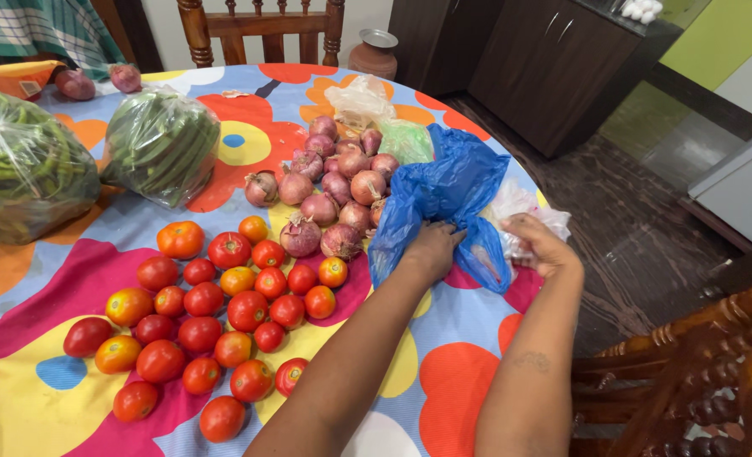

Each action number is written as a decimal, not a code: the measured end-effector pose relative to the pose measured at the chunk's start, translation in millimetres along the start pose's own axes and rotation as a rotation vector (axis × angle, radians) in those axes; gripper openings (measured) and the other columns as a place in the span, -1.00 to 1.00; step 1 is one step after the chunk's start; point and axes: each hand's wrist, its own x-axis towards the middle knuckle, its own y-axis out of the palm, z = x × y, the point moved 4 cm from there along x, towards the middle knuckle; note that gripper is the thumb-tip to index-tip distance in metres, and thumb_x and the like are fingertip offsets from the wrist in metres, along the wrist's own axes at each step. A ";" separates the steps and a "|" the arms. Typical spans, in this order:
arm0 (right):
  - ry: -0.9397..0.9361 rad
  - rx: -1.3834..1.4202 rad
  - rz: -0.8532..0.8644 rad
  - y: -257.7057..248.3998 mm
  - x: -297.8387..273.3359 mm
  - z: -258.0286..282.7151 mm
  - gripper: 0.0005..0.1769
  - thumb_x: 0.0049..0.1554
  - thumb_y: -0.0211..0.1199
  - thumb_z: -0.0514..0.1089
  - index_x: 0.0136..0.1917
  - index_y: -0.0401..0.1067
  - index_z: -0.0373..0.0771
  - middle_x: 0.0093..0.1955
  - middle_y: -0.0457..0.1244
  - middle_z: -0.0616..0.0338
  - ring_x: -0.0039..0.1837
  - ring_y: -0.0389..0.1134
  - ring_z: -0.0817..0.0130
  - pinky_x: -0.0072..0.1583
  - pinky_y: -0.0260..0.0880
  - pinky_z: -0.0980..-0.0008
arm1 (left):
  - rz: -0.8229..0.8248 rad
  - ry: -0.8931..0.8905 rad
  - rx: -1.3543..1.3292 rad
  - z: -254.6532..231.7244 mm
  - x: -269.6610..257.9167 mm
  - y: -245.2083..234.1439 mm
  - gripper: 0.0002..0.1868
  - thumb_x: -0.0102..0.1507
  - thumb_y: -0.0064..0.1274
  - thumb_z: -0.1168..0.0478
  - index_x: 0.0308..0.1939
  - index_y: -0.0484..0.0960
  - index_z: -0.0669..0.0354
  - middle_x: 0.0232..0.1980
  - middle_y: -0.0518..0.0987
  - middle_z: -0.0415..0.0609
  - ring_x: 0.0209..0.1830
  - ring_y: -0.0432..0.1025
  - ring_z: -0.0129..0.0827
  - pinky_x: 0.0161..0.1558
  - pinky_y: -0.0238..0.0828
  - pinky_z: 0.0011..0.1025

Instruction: The person packs green chilies, potatoes, and tomatoes into separate plastic bags on a dining table. They handle each vegetable by hand, place them into bags, and tie the bags closed.

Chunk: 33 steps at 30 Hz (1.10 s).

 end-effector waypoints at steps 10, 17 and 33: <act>-0.032 -0.440 -0.310 -8.0 29.1 -10.4 -0.43 -0.05 0.59 -0.05 0.05 0.41 -0.43 -0.15 0.34 0.01 -0.19 0.38 0.29 -0.19 0.42 0.24 | 0.161 -0.148 -0.234 -12.9 -15.6 -52.5 -0.21 0.27 -0.10 -0.37 0.33 0.50 0.13 0.43 0.36 0.19 0.47 0.20 0.00 0.49 -0.02 -0.12; -0.150 -0.129 -0.012 -20.3 -14.0 28.5 -0.63 0.11 0.49 -0.05 -0.02 0.50 -0.39 -0.20 0.32 0.05 -0.30 0.29 0.33 -0.30 0.25 0.29 | -0.182 -0.122 -0.430 -2.6 -24.3 -9.0 -0.50 0.20 0.17 0.08 0.12 0.62 0.31 0.40 0.40 0.20 0.48 0.19 0.05 0.47 0.08 -0.17; -0.758 0.159 -0.408 135.6 7.0 39.0 -0.61 0.21 0.45 0.00 -0.21 0.37 -0.29 -0.26 0.23 0.32 -0.23 0.14 0.58 -0.20 0.20 0.43 | 0.317 -0.239 -0.345 -4.6 -41.1 -72.8 -0.57 0.15 0.18 0.15 0.02 0.70 0.34 0.14 0.63 0.36 0.16 0.56 0.09 0.23 0.47 -0.16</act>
